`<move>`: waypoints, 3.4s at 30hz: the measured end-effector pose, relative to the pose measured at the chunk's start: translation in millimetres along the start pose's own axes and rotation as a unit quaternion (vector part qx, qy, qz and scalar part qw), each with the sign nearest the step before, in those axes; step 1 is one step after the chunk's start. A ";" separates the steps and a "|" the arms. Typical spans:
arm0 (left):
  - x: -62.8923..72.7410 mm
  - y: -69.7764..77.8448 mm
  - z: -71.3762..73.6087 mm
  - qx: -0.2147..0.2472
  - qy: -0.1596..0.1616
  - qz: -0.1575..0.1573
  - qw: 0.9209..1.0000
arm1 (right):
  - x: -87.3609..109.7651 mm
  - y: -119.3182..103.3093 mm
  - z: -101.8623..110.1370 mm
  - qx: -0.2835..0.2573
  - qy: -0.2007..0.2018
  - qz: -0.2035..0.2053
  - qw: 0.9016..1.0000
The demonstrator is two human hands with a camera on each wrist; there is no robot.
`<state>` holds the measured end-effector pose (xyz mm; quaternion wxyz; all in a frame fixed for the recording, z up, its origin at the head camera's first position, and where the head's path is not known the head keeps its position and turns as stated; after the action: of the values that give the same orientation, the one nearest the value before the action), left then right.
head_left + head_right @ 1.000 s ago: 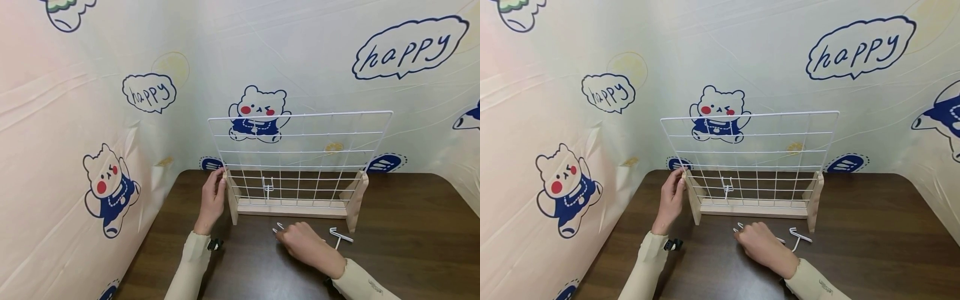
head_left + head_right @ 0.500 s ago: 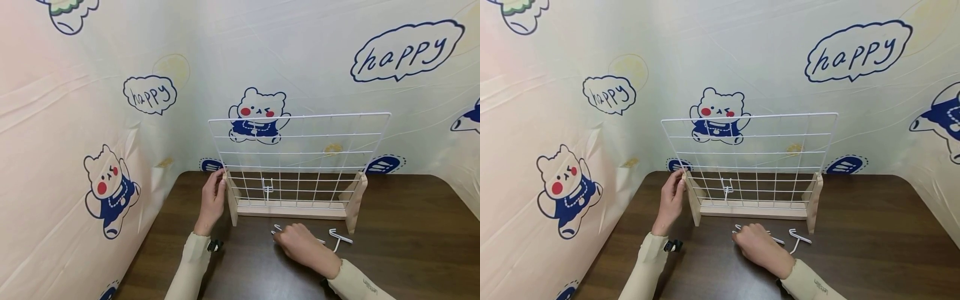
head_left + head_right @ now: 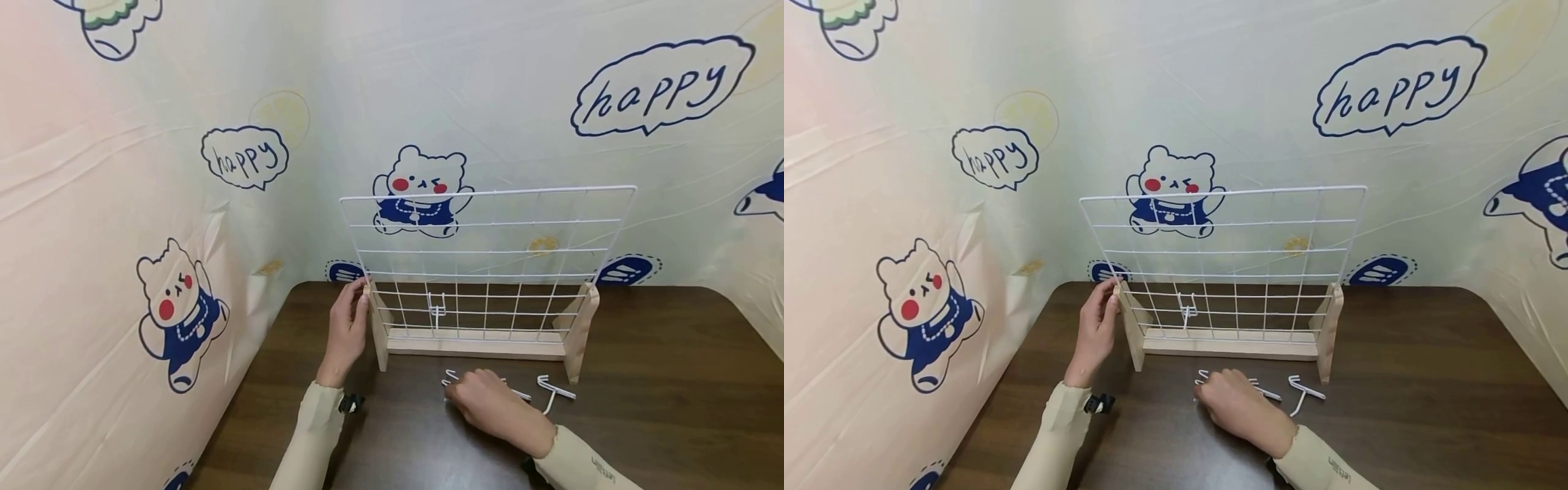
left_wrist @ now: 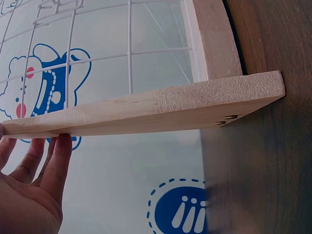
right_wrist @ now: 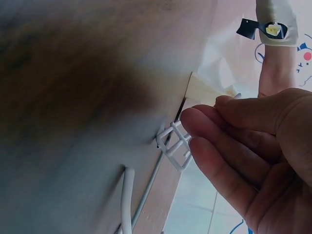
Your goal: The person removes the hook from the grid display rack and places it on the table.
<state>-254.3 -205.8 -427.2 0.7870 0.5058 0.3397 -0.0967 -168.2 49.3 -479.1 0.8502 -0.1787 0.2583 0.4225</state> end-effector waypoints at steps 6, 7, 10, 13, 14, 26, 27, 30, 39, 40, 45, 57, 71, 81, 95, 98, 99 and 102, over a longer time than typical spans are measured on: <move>-0.2 0.4 0.4 -0.003 -0.004 0.004 1.000 | -1.2 -3.6 0.0 -0.007 -0.009 -0.009 1.000; -0.1 0.2 0.4 -0.004 -0.004 0.004 1.000 | -1.2 -4.1 -0.1 -0.007 -0.009 -0.008 1.000; 0.2 -0.4 0.4 -0.008 -0.005 0.006 1.000 | -1.0 -5.4 -0.3 -0.007 -0.009 -0.005 1.000; 0.3 -0.5 0.7 -0.008 -0.005 0.006 1.000 | -1.1 -6.2 -0.3 -0.005 -0.010 -0.003 1.000; 0.2 -0.3 0.8 -0.008 -0.006 0.006 1.000 | -1.2 -6.4 -0.3 -0.003 -0.010 -0.002 1.000; 0.2 -0.8 0.5 -0.005 -0.005 0.004 1.000 | -2.3 -8.3 -0.5 0.021 -0.005 0.015 1.000; 1.0 -1.0 0.6 -0.006 -0.006 0.006 1.000 | -2.0 -8.9 -1.0 0.021 -0.005 0.016 1.000; 1.7 -0.5 1.4 -0.006 -0.004 0.008 1.000 | -2.0 -9.9 -1.7 0.026 -0.007 0.018 0.999; 3.6 1.3 3.1 -0.010 -0.004 0.011 1.000 | 0.3 -11.2 -6.2 0.035 -0.022 0.019 0.999; 3.4 1.3 2.8 -0.011 -0.004 0.010 1.000 | 0.2 -11.1 -6.0 0.035 -0.022 0.018 0.999; 1.9 1.4 1.6 -0.006 -0.002 0.002 1.000 | 0.1 -10.8 -4.5 0.038 -0.022 0.014 0.999; 1.6 0.0 0.7 -0.003 -0.003 0.002 1.000 | 1.6 -9.6 -7.2 0.038 -0.012 0.023 0.999; 1.7 -0.1 0.6 0.003 -0.003 0.004 1.000 | 0.1 -8.5 -6.1 0.031 -0.021 0.018 0.999; 1.0 -1.0 0.0 0.000 0.000 -0.003 1.000 | 0.6 -8.4 -6.7 0.023 -0.012 0.019 0.999; 1.2 -1.2 -0.2 0.003 0.000 -0.006 1.000 | -0.7 -11.0 -3.1 0.013 0.028 0.043 0.999; 1.1 -1.2 -0.2 0.002 -0.002 -0.003 1.000 | -1.5 -10.9 -2.7 0.002 0.032 0.040 0.999; 1.1 -1.7 -0.2 0.001 -0.002 -0.003 1.000 | -1.7 -11.1 -2.4 -0.002 0.032 0.038 0.999; 0.7 -2.5 -0.4 -0.001 -0.003 0.000 1.000 | -2.8 -10.7 -1.0 -0.017 0.033 0.029 0.999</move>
<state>-255.1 -206.5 -429.5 0.7885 0.5045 0.3378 -0.0977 -161.2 40.9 -477.4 0.8252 -0.1996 0.2842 0.4455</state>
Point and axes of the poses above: each hand's wrist, its own x-axis away from the middle knuckle, its own z-axis out of the back of the hand, y = z × x, the point moved 3 cm from there along -x, towards the middle knuckle, and after that the axes turned 14 degrees about y, right-handed, at the moved point
